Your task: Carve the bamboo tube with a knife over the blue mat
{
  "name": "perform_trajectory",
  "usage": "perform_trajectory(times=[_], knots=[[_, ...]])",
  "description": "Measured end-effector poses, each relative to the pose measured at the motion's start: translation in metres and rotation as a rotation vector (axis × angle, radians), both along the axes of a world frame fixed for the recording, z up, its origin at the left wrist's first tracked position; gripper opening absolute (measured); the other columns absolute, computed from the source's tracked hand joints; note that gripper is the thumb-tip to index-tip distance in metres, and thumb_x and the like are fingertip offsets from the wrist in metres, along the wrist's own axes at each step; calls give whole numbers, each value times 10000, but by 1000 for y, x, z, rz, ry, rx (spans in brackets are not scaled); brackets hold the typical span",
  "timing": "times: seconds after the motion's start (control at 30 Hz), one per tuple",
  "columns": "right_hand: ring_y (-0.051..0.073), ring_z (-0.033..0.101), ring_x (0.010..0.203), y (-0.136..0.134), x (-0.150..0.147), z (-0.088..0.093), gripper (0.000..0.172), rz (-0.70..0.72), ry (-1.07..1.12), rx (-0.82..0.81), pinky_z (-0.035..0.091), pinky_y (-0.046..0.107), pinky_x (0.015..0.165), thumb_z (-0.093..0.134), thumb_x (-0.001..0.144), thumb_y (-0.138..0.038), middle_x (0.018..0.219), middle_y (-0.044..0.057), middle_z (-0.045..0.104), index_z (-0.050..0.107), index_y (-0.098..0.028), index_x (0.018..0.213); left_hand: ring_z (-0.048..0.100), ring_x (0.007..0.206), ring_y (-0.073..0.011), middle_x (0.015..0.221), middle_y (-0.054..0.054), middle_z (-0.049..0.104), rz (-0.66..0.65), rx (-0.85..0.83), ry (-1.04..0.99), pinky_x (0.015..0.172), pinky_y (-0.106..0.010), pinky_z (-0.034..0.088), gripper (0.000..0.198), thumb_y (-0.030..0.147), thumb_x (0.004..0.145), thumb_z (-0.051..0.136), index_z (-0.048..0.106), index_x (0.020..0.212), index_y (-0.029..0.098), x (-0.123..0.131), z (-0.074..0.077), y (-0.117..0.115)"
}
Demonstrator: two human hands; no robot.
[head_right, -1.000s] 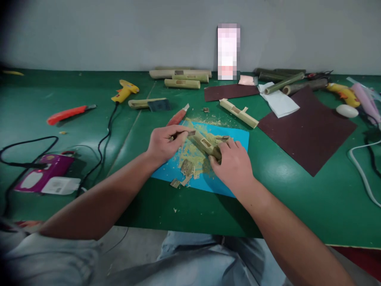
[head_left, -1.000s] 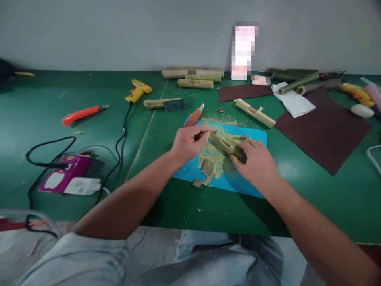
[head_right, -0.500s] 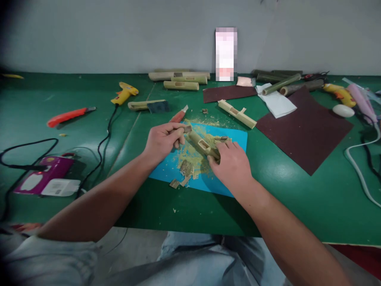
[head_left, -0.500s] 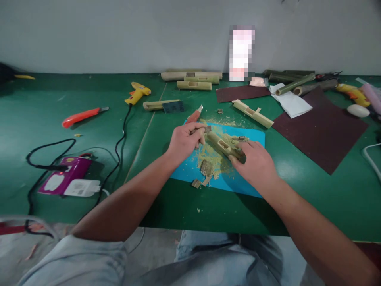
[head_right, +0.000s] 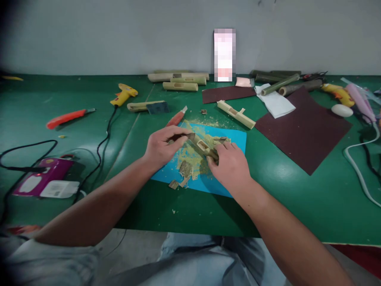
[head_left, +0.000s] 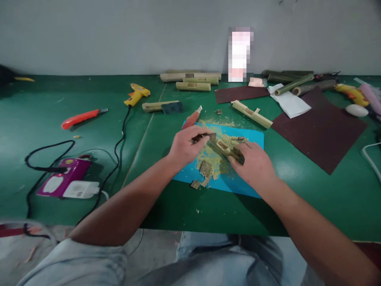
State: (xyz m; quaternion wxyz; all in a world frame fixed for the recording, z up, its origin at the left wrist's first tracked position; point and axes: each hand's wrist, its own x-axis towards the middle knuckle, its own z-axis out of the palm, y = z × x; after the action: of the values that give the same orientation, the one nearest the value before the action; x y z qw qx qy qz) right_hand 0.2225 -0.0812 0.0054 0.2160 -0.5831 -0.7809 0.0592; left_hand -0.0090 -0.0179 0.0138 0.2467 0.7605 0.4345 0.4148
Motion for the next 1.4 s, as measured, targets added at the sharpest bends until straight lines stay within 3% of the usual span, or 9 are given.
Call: perform_trajectory(times=[0.2,0.43,0.63,0.8,0.9,1.0,1.1,1.23,1.4], knots=[[309,622,938,0,0,0,165,2,12,-10,502,452,832,637,897,-330,965,140,694,681,-179,944,615,676,-115,974,-59,766,56,-18,28,637,-247,525,296,265,890,662,767,1152,180,-1,-7,1],[299,611,926,0,0,2,145,27,19,-34,499,438,804,628,893,-333,919,119,674,670,-203,939,575,649,-111,833,-23,723,177,-63,0,638,-239,496,236,255,862,678,784,1064,192,-3,-7,7],[303,613,936,0,0,0,125,7,10,-7,497,452,834,624,889,-311,946,128,687,668,-203,933,489,535,-101,681,16,640,90,-133,96,535,-252,386,229,276,887,637,787,1035,186,-12,2,11],[305,607,944,0,-2,-1,124,15,0,-25,490,448,834,607,901,-298,959,133,693,666,-192,924,558,739,-132,789,21,659,372,175,149,721,-280,443,131,235,872,701,755,991,229,-52,6,64],[292,602,919,1,-1,-2,116,29,-1,-35,483,438,822,617,901,-304,935,122,684,659,-195,904,517,975,-155,937,21,648,451,202,337,953,-316,423,312,76,700,815,710,979,170,-82,7,108],[283,593,907,1,-1,-2,115,30,-1,-25,471,429,805,609,910,-315,923,114,675,646,-210,879,451,1066,-161,946,22,592,396,97,459,1086,-342,355,340,22,673,817,663,956,127,-96,10,135],[279,590,913,2,0,-3,114,33,-5,-16,464,416,795,605,914,-318,920,107,669,643,-217,877,419,1051,-136,906,35,557,343,17,512,1116,-320,322,277,11,692,796,641,895,119,-96,11,146],[277,588,913,1,0,-3,113,52,11,2,461,418,803,594,921,-314,919,104,669,649,-219,895,416,1021,-120,925,42,582,285,81,500,1084,-286,333,221,22,725,771,645,869,132,-94,5,156],[283,593,942,1,-1,-1,117,37,17,-5,468,427,832,593,918,-303,943,112,677,662,-210,903,412,908,-139,884,22,629,274,143,473,955,-282,411,260,88,641,862,646,774,146,-92,-5,172]])
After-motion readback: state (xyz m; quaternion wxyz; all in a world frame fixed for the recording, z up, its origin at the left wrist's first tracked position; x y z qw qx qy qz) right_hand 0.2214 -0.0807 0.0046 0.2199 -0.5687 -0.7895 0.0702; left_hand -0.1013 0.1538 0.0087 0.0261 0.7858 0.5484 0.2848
